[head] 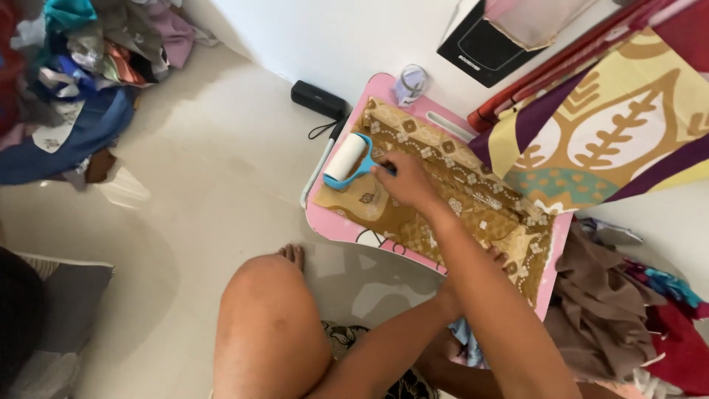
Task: Using a lint roller to clean a brown patterned cloth and then folding it neatly on a small table.
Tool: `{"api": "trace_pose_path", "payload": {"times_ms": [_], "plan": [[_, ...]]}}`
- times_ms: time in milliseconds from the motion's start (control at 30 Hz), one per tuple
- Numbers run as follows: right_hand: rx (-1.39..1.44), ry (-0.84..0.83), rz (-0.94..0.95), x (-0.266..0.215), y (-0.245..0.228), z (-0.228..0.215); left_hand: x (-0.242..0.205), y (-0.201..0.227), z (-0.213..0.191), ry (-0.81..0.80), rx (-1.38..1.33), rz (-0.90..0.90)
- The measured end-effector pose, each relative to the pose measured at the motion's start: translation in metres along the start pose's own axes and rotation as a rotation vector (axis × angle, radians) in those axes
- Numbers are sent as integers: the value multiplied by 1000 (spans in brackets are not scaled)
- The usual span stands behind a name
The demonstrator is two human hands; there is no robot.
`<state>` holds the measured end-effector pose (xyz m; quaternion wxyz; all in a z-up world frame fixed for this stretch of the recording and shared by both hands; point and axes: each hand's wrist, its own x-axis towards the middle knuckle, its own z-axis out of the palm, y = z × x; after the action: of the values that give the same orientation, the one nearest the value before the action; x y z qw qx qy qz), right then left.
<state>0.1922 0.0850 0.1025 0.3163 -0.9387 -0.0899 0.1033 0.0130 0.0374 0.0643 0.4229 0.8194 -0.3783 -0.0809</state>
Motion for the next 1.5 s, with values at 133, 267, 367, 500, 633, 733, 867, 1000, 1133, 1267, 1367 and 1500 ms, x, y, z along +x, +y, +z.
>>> {"api": "trace_pose_path", "payload": {"times_ms": [133, 267, 367, 500, 633, 733, 867, 1000, 1133, 1267, 1367, 1500], "plan": [[-71, 36, 47, -54, -20, -40, -3, -13, 25, 69, -322, -116], [-191, 4, 260, -141, 6, -73, 21, -46, 129, 191, 325, 216], [-83, 10, 388, -177, 51, -60, 8, -37, 80, 397, 382, 261], [6, 42, 375, -149, 12, -39, 5, -38, 73, 382, 365, 226], [-10, 3, 233, -95, -27, -12, 9, -44, 59, 384, 362, 168], [0, -25, 192, -60, -61, 2, 12, -52, 54, 383, 359, 119], [22, -33, 251, -25, -53, 29, 12, -58, 49, 371, 343, 71], [5, -37, 296, -26, -64, 25, 8, -68, 46, 357, 327, 30], [148, 90, 75, -52, -43, -1, -15, -108, 21, 341, 314, 2], [126, 149, 293, -98, -36, -45, -39, -131, 12, 339, 287, -38], [101, 136, 309, -101, -17, -42, 1, -80, 27, 334, 264, -68], [116, 138, 181, -58, -13, -21, 35, -85, 37, 329, 255, -119]]}}
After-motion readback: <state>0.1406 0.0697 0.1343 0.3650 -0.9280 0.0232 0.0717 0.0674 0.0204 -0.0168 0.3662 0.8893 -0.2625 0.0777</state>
